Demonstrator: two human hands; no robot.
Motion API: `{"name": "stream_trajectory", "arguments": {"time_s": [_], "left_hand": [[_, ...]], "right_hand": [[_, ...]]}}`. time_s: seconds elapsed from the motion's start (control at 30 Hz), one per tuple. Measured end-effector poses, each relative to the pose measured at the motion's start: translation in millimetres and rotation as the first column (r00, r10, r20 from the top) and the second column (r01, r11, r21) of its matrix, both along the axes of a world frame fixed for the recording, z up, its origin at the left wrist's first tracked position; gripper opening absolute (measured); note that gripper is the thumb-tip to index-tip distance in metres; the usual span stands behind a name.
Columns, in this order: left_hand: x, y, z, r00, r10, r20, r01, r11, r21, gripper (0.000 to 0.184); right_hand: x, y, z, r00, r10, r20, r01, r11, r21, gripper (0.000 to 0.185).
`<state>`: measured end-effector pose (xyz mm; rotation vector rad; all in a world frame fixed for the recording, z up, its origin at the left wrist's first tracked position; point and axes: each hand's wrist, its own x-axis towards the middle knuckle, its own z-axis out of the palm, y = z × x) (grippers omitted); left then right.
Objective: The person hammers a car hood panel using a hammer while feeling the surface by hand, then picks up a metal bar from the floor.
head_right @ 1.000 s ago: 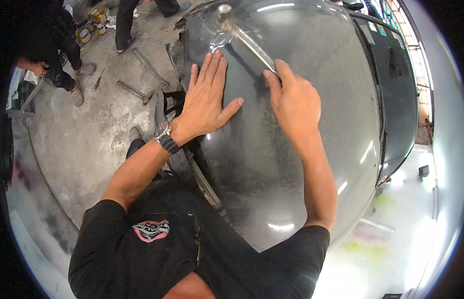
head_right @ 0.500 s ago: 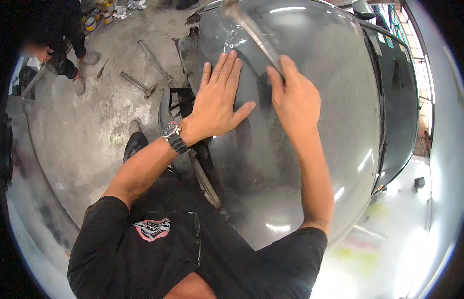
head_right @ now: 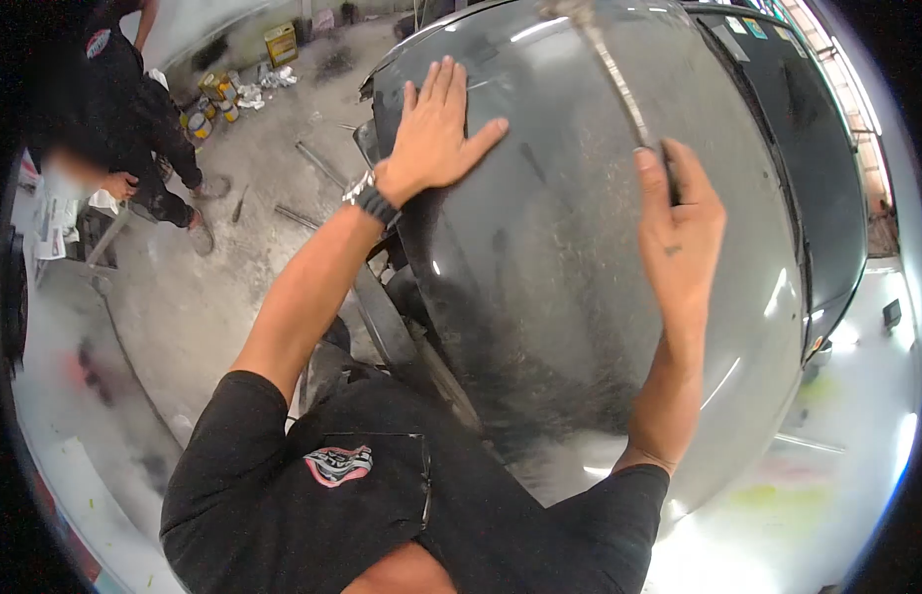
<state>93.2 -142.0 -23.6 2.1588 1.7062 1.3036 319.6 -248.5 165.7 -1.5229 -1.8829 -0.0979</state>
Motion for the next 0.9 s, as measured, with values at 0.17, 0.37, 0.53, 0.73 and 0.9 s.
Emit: {"name": "stream_trajectory", "arguments": {"time_s": [0.17,0.37,0.53,0.73,0.9], "left_hand": [[-19,60,3,0.997,0.075,0.035,-0.069,0.987,-0.148,0.108],[4,45,15,0.998,0.032,-0.054,-0.04,0.988,-0.148,0.103],[29,-15,32,0.956,-0.193,-0.22,0.178,0.98,-0.084,0.104],[50,72,61,0.923,-0.293,-0.249,0.271,0.955,-0.119,0.11],[46,86,62,0.901,-0.33,-0.282,0.307,0.944,-0.124,0.103]], "right_hand": [[24,-13,34,0.99,-0.121,-0.078,0.125,0.99,0.058,0.05],[39,-29,65,0.99,-0.095,-0.102,0.114,0.972,0.204,0.044],[59,-35,78,0.969,-0.142,-0.203,0.192,0.949,0.251,0.046],[79,-38,89,0.962,-0.147,-0.232,0.218,0.921,0.321,0.047],[89,-42,97,0.961,-0.129,-0.243,0.215,0.904,0.369,0.046]]}}
